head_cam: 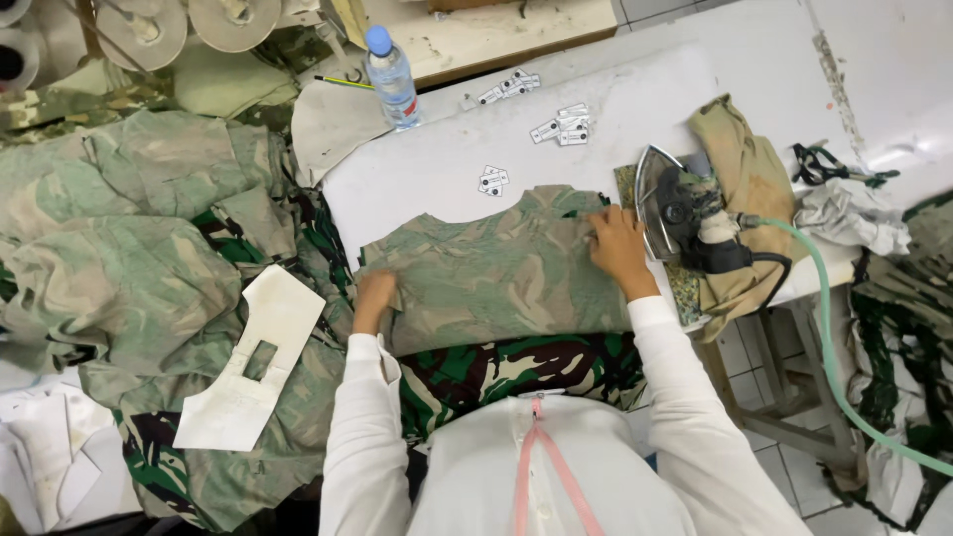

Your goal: The person irons the collar area of a camouflage-patterned shirt using a steam iron and a white template. They repeatedly place the template on the collar, iron over it, and then remove it to continue the process.

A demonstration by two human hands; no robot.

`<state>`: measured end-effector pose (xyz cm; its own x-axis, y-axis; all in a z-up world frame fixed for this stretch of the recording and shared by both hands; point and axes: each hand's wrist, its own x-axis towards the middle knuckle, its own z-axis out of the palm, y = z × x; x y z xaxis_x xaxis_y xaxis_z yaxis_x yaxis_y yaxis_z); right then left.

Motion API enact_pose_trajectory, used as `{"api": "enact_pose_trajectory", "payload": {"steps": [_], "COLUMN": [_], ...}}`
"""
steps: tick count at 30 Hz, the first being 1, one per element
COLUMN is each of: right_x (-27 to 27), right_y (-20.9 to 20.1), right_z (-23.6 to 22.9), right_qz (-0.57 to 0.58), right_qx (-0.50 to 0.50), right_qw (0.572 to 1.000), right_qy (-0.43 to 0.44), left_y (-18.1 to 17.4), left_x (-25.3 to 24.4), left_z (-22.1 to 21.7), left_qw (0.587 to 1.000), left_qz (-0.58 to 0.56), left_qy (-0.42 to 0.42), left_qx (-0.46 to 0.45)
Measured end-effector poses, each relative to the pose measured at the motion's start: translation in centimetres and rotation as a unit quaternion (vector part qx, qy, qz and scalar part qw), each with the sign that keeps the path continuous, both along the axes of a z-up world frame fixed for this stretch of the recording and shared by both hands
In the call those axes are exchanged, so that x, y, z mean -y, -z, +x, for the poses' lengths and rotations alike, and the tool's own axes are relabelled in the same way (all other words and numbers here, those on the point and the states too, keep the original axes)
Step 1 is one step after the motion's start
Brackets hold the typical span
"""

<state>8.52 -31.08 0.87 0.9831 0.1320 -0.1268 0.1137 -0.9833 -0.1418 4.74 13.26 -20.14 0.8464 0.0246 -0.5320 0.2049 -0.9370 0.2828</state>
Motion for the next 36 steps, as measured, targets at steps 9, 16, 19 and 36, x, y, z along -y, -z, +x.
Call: {"api": "enact_pose_trajectory", "payload": {"steps": [9,16,19,36], "right_x": [-4.0,-7.2,-7.7,-4.7], "right_y": [5.5,2.9,3.3,4.3], "right_z": [0.9,-1.9,-2.8,-2.8], "right_qz": [0.033,0.137,0.109,0.073], "right_qx": [0.073,0.097,0.043,0.026], "right_qw": [0.986,0.974,0.970,0.962], "right_qy": [-0.147,-0.151,-0.212,-0.263], "left_y": [-20.0,-19.9,-18.7,-20.6], "left_x": [8.2,9.6,8.7,15.7], "left_z": [-1.0,-3.1,-3.0,-2.7], "left_qw": [0.897,0.934,0.931,0.952], "left_qz": [-0.240,-0.031,-0.188,-0.085], "left_qy": [-0.351,-0.294,-0.292,0.180], "left_qx": [0.118,0.203,0.112,0.235]}}
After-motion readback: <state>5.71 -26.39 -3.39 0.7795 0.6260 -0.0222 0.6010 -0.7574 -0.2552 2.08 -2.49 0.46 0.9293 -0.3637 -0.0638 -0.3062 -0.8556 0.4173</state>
